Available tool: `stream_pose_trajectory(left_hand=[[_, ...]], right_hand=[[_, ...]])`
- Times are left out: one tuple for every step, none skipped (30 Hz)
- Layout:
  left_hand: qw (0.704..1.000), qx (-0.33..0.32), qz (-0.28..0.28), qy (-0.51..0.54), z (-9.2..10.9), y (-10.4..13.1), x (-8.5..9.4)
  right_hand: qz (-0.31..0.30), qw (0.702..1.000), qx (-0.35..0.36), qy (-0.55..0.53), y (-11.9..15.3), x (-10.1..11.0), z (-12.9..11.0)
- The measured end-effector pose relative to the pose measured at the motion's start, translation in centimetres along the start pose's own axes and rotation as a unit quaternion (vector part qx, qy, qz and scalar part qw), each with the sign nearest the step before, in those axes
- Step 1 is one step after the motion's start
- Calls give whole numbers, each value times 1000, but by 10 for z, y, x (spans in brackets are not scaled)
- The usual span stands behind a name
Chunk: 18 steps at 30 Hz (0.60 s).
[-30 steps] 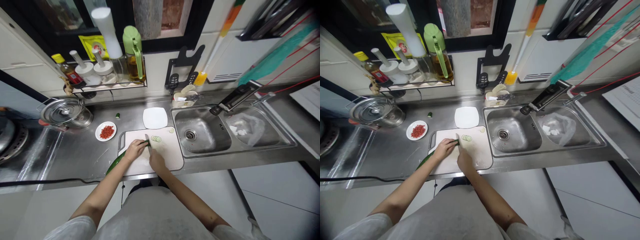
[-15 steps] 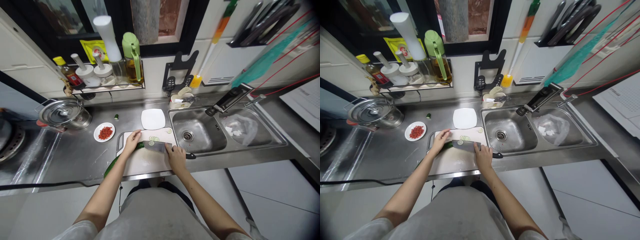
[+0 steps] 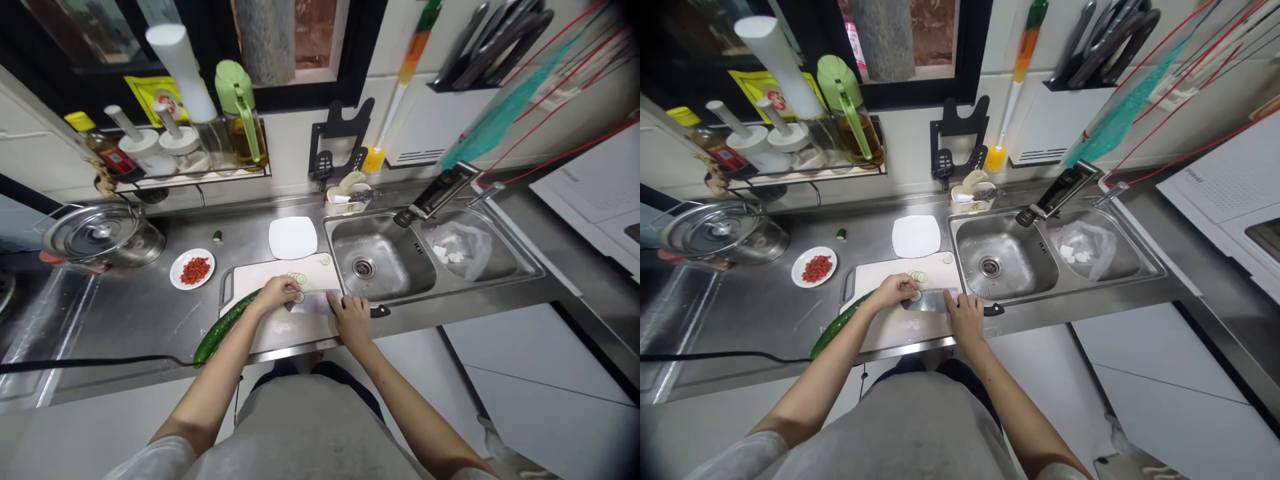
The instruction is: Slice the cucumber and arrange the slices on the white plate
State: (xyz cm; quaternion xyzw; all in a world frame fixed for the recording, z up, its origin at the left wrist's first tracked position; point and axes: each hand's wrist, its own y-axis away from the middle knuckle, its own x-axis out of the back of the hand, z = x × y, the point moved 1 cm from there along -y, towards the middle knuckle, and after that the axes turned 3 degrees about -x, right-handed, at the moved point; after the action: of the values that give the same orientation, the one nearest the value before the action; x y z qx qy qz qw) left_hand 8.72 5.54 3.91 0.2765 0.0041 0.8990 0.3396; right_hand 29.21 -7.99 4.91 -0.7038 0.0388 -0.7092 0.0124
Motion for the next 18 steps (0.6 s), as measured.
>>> stream_pose_trajectory(left_hand=[[1000, 3, -1, -4, 0, -3, -2], [1000, 9, 1, -4, 0, -5, -5], [1000, 17, 5, -5, 0, -9, -7], [1000, 26, 13, -8, 0, -12, -10], [999, 33, 21, -17, -1, -16, -12], [998, 38, 28, -32, -1, -20, -14], [997, 42, 32, -52, -2, -25, -17], [996, 45, 33, -76, -2, -29, -19], [993, 47, 32, -101, -2, -33, -21], [991, 48, 30, -125, -1, -38, -23], [988, 48, 30, -147, -1, -41, -24], [984, 46, 31, -167, 0, -45, -25], [982, 43, 33, -183, 0, -48, -26], [979, 38, 36, -196, 0, -50, -26], [977, 32, 37, -207, 0, -52, -26], [975, 24, 38, -218, 0, -54, -26], [973, 17, 40, -228, -1, -55, -26], [970, 10, 43, -237, -1, -55, -26]], right_hand=[[-2, 1000, -2, 3, 1, -2, 2], [-4, 1000, -4, 7, 2, -3, 5], [-6, 1000, -8, 10, 3, -5, 7], [-7, 1000, -12, 14, 4, -6, 10], [-9, 1000, -16, 18, 5, -7, 13], [-12, 999, -21, 21, 6, -8, 16], [-15, 999, -25, 23, 7, -8, 20], [-18, 999, -29, 26, 9, -9, 23], [-22, 999, -33, 28, 10, -9, 26], [-26, 999, -37, 29, 11, -9, 29], [-30, 998, -41, 30, 12, -9, 31], [-34, 998, -45, 30, 13, -9, 34], [-39, 998, -50, 29, 14, -9, 36], [-44, 997, -54, 27, 15, -9, 38], [-49, 997, -58, 25, 16, -9, 39], [-55, 996, -61, 24, 16, -9, 40], [-60, 996, -64, 22, 16, -9, 41], [-65, 995, -67, 20, 16, -9, 42]])
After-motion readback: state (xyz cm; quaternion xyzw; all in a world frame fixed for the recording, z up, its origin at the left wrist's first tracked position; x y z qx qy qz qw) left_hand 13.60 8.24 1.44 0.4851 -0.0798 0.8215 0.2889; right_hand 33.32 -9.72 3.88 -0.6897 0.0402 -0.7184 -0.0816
